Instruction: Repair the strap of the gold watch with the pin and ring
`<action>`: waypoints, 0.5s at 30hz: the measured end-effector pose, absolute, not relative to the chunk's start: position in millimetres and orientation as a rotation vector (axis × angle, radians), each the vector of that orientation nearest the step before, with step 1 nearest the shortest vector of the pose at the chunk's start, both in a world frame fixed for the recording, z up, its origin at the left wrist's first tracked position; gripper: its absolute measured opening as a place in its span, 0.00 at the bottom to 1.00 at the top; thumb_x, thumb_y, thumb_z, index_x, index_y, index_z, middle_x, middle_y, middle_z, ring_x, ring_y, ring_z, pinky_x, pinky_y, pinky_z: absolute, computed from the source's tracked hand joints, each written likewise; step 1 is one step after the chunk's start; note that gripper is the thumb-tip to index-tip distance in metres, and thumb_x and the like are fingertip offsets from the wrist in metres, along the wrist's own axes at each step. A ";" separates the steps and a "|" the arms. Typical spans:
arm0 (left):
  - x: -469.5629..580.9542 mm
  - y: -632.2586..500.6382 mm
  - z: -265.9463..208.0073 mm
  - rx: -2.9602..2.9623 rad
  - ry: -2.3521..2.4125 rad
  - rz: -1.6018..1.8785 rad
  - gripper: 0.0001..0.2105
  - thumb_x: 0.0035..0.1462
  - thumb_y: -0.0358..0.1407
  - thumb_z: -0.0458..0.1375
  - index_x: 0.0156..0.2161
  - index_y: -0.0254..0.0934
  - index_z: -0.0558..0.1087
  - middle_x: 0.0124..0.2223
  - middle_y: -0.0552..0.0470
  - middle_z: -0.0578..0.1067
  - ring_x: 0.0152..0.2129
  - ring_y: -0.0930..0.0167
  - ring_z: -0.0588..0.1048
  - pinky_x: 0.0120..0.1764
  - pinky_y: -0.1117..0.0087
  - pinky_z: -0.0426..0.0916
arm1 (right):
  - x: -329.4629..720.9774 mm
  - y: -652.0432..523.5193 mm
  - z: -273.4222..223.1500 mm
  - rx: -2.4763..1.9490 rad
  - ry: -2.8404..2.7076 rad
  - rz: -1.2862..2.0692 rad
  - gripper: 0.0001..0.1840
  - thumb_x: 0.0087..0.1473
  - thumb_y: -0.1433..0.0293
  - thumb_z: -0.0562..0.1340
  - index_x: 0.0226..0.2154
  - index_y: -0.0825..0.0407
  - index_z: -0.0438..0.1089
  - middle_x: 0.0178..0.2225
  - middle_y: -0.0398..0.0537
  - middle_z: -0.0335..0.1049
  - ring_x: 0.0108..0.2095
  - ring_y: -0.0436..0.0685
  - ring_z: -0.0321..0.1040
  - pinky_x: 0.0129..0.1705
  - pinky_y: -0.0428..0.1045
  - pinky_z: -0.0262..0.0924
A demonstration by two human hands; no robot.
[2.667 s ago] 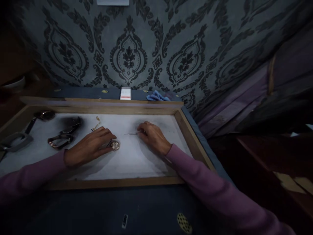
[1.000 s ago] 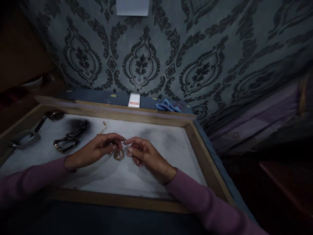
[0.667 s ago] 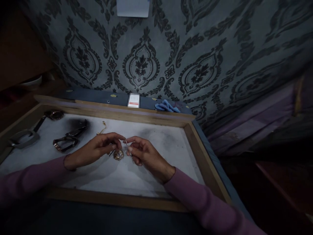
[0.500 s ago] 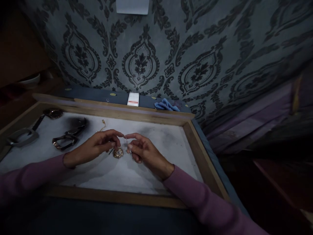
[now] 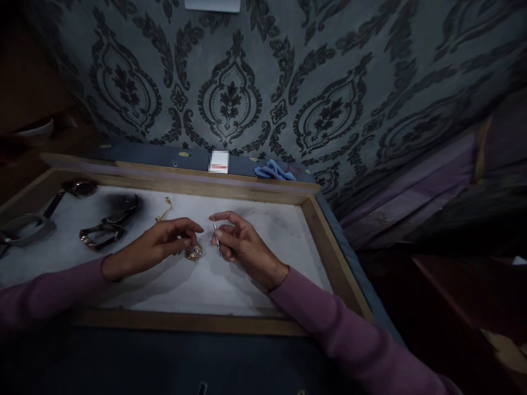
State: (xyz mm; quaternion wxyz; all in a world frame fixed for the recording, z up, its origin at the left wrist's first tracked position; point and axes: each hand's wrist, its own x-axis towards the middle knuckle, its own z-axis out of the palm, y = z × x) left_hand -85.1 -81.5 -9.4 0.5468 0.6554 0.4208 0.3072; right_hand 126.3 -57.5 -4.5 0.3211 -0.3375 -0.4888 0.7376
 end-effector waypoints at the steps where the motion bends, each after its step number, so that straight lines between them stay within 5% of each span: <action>1: -85.1 -81.6 -9.6 1.558 1.000 0.729 0.10 0.58 0.33 0.54 0.45 0.34 0.68 0.36 0.50 0.74 0.32 0.71 0.72 0.38 0.68 0.66 | 126.4 -57.6 -4.1 -0.883 -1.283 1.937 0.22 0.48 0.62 0.70 0.44 0.50 0.65 0.26 0.38 0.67 0.17 0.42 0.48 0.17 0.42 0.39; 15: -92.9 -76.8 -15.0 1.915 1.208 0.669 0.09 0.60 0.30 0.51 0.45 0.35 0.70 0.39 0.49 0.76 0.36 0.69 0.74 0.40 0.67 0.66 | 127.4 -54.1 -9.2 -0.904 -1.299 1.872 0.23 0.48 0.61 0.70 0.44 0.50 0.64 0.26 0.38 0.67 0.17 0.42 0.49 0.18 0.42 0.40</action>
